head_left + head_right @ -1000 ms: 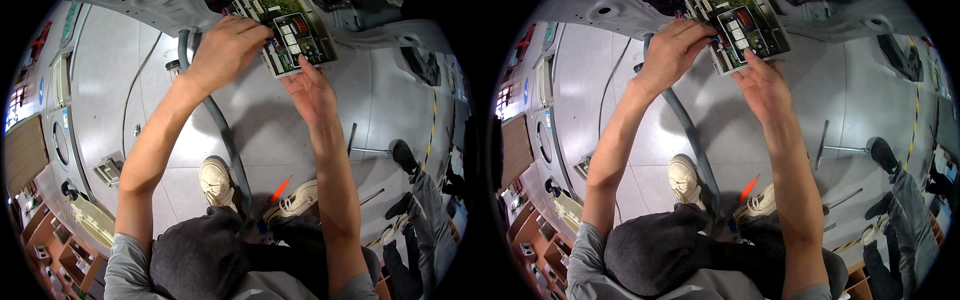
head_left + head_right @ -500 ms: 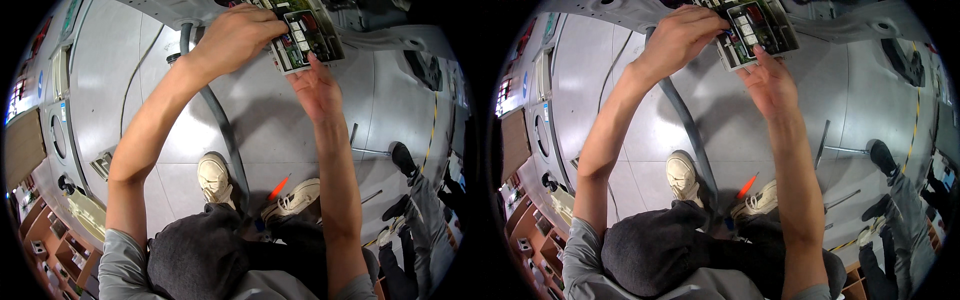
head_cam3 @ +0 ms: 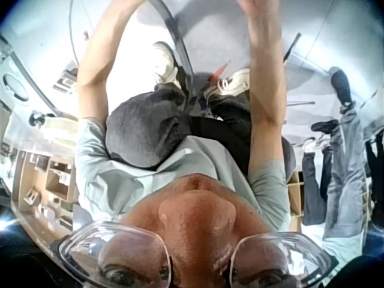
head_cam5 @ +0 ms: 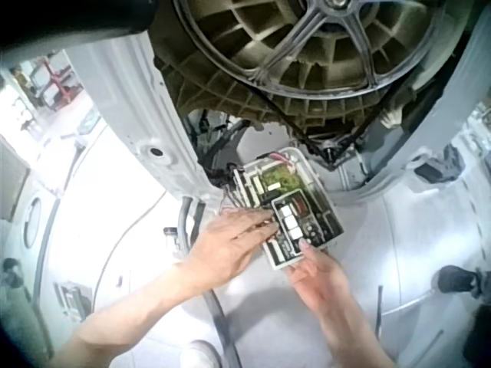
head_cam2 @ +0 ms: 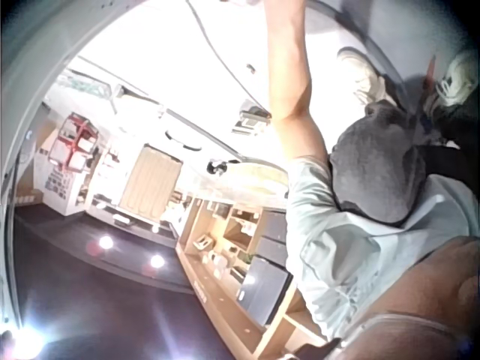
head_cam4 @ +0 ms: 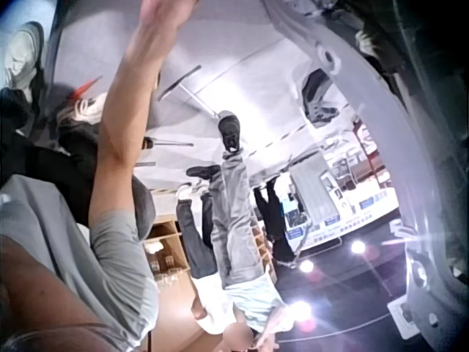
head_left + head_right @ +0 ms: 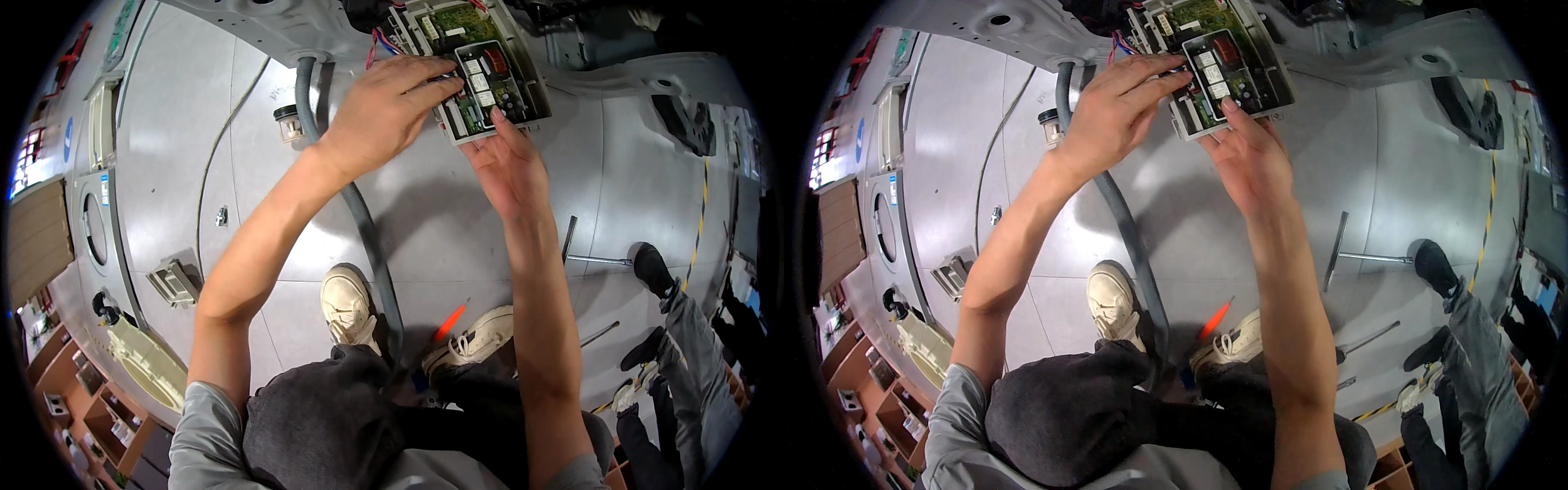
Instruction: The person holds an electronics control module and connects several colored wire harnesses into the ports on the circuit board within the module casing.
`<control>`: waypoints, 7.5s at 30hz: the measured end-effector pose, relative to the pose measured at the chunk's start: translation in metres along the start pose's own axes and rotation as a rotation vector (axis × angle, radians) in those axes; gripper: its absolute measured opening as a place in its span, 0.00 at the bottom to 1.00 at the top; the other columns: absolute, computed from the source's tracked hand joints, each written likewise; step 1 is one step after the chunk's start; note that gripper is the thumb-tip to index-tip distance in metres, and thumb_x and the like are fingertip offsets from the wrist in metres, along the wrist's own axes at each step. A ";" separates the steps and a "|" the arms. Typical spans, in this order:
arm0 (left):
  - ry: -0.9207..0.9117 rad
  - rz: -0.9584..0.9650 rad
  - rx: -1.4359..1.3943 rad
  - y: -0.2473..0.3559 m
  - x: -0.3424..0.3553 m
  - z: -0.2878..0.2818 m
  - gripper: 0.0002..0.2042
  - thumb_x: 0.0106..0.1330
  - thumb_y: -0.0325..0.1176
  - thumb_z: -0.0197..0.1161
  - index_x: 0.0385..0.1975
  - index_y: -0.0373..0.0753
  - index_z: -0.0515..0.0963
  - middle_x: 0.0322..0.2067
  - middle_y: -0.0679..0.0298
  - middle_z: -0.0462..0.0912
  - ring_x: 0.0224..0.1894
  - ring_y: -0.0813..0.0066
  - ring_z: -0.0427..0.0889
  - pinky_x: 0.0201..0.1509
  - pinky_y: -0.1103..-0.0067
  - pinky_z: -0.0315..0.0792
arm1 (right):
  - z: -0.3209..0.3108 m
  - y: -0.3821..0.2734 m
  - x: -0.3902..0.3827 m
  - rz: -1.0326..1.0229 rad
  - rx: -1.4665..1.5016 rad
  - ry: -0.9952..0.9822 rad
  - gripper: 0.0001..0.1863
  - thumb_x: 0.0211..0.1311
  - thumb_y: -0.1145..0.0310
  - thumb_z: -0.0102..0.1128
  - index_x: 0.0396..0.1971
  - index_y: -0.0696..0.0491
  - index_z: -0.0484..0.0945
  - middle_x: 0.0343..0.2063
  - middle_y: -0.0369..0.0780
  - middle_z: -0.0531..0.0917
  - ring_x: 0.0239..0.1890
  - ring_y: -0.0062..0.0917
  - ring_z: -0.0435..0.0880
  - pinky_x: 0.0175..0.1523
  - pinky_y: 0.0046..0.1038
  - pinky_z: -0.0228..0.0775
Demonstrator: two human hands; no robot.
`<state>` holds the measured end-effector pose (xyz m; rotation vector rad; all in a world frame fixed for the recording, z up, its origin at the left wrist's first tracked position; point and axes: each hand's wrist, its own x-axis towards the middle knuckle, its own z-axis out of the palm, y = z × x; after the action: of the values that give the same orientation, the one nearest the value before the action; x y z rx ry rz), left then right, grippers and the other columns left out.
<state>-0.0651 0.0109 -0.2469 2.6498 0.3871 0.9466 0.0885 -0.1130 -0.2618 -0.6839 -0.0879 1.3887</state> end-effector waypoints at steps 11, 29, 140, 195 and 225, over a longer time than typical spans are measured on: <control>-0.155 -0.055 -0.020 0.006 0.000 -0.010 0.25 0.49 0.18 0.57 0.51 0.46 0.75 0.54 0.61 0.73 0.60 0.61 0.68 0.64 0.64 0.60 | 0.000 -0.001 0.000 -0.007 -0.045 -0.013 0.24 0.64 0.72 0.51 0.60 0.56 0.61 0.56 0.41 0.71 0.60 0.29 0.68 0.67 0.39 0.58; -0.258 -0.103 0.099 0.013 0.001 -0.012 0.28 0.49 0.18 0.56 0.52 0.49 0.74 0.58 0.65 0.70 0.68 0.61 0.56 0.71 0.57 0.44 | -0.006 0.000 0.009 -0.032 -0.078 0.043 0.24 0.63 0.72 0.52 0.59 0.56 0.63 0.54 0.42 0.73 0.59 0.30 0.70 0.67 0.40 0.55; 0.273 -1.055 -1.242 -0.029 0.004 -0.010 0.09 0.66 0.24 0.54 0.44 0.32 0.75 0.37 0.59 0.80 0.37 0.74 0.80 0.48 0.79 0.76 | -0.017 -0.012 -0.002 -0.063 -0.019 0.059 0.24 0.58 0.83 0.52 0.56 0.52 0.68 0.53 0.39 0.75 0.56 0.29 0.73 0.64 0.41 0.62; 0.106 -0.296 -0.136 -0.030 0.032 -0.012 0.10 0.57 0.29 0.66 0.37 0.33 0.77 0.36 0.62 0.80 0.33 0.70 0.79 0.42 0.79 0.72 | -0.001 -0.008 -0.002 -0.131 -0.177 0.095 0.25 0.55 0.83 0.54 0.55 0.53 0.67 0.53 0.39 0.74 0.58 0.30 0.70 0.65 0.45 0.55; 0.123 -0.365 -0.208 -0.030 0.026 -0.013 0.09 0.54 0.27 0.67 0.34 0.33 0.78 0.41 0.60 0.82 0.38 0.72 0.80 0.44 0.78 0.73 | -0.002 -0.007 0.001 -0.164 -0.215 0.087 0.25 0.51 0.85 0.59 0.51 0.55 0.69 0.47 0.40 0.78 0.50 0.26 0.77 0.56 0.35 0.69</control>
<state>-0.0585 0.0499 -0.2340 2.2385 0.7283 0.9710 0.0960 -0.1130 -0.2601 -0.8949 -0.2220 1.2009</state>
